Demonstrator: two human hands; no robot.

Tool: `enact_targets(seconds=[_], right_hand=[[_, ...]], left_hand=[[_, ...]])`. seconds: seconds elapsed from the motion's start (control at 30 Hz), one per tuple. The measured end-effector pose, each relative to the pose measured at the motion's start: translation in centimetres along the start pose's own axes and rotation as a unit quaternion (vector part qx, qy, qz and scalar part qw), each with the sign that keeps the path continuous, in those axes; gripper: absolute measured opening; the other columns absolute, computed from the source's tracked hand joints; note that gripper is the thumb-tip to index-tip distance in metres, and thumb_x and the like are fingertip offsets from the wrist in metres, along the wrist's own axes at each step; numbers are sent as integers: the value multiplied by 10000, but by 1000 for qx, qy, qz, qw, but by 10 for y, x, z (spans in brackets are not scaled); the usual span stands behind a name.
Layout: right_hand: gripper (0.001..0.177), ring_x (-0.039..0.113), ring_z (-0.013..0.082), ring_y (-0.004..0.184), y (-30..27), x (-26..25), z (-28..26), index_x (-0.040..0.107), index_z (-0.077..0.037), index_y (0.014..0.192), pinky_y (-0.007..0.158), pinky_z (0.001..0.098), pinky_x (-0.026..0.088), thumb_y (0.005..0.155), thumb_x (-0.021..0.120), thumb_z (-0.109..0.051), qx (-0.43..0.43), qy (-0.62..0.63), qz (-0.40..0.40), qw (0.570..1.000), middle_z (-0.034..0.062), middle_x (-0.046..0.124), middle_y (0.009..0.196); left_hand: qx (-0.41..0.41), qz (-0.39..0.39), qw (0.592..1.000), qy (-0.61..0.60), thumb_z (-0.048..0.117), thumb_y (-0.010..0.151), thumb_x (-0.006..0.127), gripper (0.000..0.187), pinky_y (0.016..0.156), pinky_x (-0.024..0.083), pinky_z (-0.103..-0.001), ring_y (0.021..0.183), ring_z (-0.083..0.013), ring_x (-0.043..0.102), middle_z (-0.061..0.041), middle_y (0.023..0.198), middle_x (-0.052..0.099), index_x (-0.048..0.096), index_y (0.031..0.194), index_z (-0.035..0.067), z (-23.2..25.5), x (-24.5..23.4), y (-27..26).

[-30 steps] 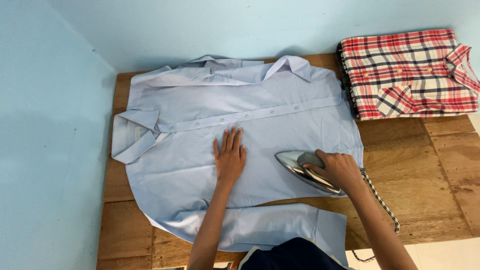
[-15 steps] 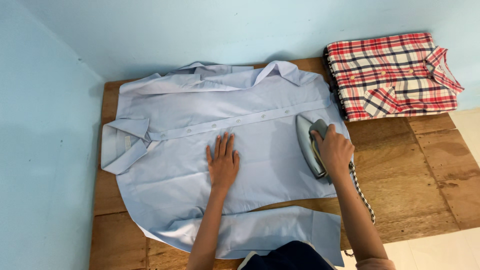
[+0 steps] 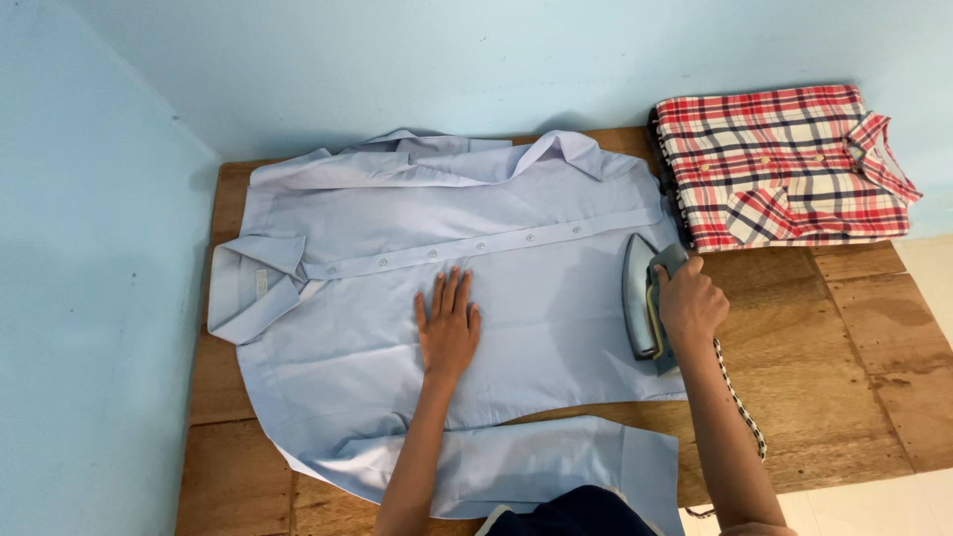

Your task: The person irons a light blue shirt on a wooden table. They smooth the fabric with their hands and use an iron to press the sleeves, collar, and body of the shirt, repositioning the garment several times to reach different areas.

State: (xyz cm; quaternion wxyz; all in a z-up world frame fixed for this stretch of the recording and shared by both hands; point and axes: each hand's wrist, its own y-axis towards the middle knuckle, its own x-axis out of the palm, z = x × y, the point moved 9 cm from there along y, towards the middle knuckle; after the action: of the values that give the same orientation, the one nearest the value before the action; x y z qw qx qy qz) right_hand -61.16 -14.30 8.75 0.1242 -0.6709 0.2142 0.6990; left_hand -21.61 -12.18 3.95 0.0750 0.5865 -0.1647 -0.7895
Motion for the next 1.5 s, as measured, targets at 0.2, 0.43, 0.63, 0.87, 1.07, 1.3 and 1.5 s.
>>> enact_targets(seconds=[0.2, 0.43, 0.63, 0.87, 1.07, 1.3, 1.5], right_hand=[[543, 749, 389, 709, 16, -1, 23, 584, -33, 967, 583, 452, 585, 981, 676, -568, 28, 0, 57, 998, 200, 734, 743], [523, 748, 386, 725, 4, -6, 42, 598, -40, 973, 617, 460, 583, 1017, 671, -556, -20, 8, 40, 999, 209, 724, 753], [573, 719, 375, 617, -2, -16, 84, 626, -59, 1066, 527, 475, 551, 987, 609, -626, -33, 12, -10, 999, 194, 704, 687], [513, 694, 415, 780, -41, -30, 212, 613, 1, 1126, 702, 505, 522, 1114, 690, -506, 56, 214, 132, 966, 240, 694, 842], [422, 599, 315, 1206, -68, 11, 280, 457, 86, 1467, 1063, 424, 502, 1166, 539, -198, 24, 433, 354, 829, 225, 586, 1326], [484, 550, 195, 1095, -96, 73, 323, 354, 31, 1531, 987, 374, 483, 1252, 409, -361, 114, 528, 405, 738, 124, 553, 1253], [585, 531, 188, 1164, -118, 78, 329, 322, 39, 1434, 1061, 377, 467, 1227, 350, -507, 116, 508, 375, 766, 140, 488, 1260]], left_hand=[[-4, -10, 1000, -1, 317, 1002, 498, 589, 1236, 157, -570, 1530, -211, 294, -10, 1638, 370, 400, 1571, 199, 1, -2, 1], [-1, -18, 1000, -2, 322, 1004, 496, 597, 1230, 147, -576, 1526, -217, 289, -16, 1640, 364, 389, 1578, 194, 1, -1, 2], [0, -11, 1000, -1, 324, 1002, 497, 594, 1235, 140, -580, 1530, -217, 288, -14, 1640, 364, 393, 1572, 191, -1, 5, 2], [38, -35, 997, -52, 206, 951, 583, 592, 1179, 128, -675, 1530, -381, 227, -142, 1624, 324, 440, 1516, 104, 41, 14, 0], [195, -119, 962, -148, 174, 952, 602, 513, 1189, 141, -701, 1525, -365, 257, -132, 1597, 354, 523, 1457, 118, 185, 33, -9], [320, -146, 914, -200, 145, 936, 612, 477, 1174, 207, -710, 1532, -366, 284, -140, 1582, 390, 587, 1411, 114, 291, 36, -42], [324, -216, 890, -239, 145, 951, 617, 397, 1170, 251, -657, 1501, -352, 340, -134, 1562, 415, 635, 1346, 109, 257, 40, -62]])
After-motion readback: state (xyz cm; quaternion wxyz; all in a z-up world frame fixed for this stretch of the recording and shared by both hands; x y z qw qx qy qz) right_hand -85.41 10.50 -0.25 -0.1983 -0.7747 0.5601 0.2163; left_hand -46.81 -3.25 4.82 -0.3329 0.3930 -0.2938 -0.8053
